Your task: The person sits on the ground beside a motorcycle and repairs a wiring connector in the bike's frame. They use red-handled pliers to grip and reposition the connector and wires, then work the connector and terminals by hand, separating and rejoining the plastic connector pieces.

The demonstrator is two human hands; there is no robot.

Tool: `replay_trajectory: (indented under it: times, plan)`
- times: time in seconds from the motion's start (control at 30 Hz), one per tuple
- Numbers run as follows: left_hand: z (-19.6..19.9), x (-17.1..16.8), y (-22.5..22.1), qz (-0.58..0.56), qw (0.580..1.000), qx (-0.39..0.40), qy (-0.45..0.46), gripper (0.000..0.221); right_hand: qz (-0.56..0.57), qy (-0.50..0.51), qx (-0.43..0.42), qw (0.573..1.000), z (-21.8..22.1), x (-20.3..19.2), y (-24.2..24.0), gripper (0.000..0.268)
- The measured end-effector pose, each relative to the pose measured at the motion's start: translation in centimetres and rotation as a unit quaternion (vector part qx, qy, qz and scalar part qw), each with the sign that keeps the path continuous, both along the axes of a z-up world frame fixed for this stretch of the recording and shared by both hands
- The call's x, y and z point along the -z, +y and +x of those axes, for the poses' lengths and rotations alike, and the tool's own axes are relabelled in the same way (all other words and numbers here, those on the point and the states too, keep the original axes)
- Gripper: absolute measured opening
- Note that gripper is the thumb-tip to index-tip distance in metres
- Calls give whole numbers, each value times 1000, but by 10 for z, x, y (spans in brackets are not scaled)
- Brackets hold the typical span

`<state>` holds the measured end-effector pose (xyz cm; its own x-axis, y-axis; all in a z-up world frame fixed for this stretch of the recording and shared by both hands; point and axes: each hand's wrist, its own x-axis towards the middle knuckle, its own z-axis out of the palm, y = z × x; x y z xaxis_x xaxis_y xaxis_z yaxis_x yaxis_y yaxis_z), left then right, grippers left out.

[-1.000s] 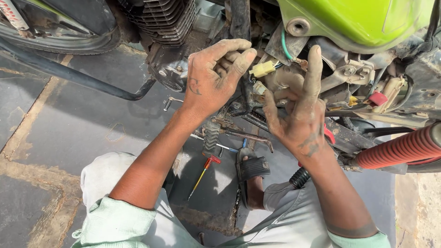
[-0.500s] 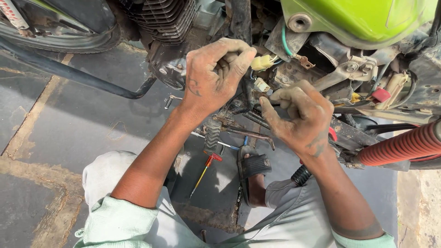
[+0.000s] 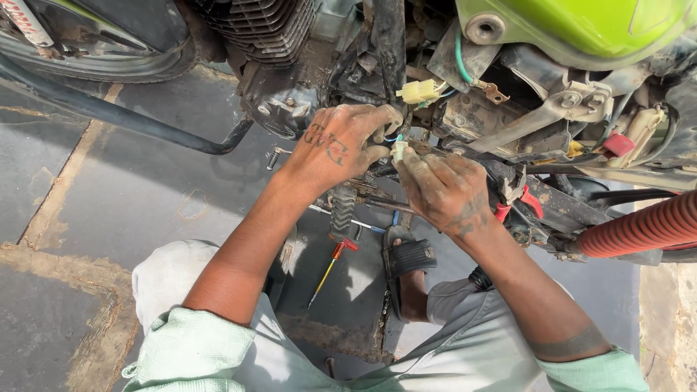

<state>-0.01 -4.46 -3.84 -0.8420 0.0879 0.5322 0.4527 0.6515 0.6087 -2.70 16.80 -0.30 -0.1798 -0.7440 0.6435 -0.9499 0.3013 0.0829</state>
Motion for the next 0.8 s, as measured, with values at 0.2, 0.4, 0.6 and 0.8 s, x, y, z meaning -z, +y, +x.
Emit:
replay_trajectory:
  times: [0.2, 0.4, 0.6, 0.8]
  plan:
    - [3, 5, 7, 5, 1000, 2, -18, 52, -26, -144, 75, 986, 19, -1, 5, 24]
    - [-2, 11, 15, 64, 996, -5, -58, 44, -12, -136, 123, 983, 27, 2, 5, 18]
    - [-14, 13, -14, 69, 994, -77, -32, 13, -5, -133, 212, 968, 16, -4, 12, 28]
    - [-43, 28, -18, 49, 993, -39, 99, 27, -79, -136, 154, 975, 14, 4, -1, 38]
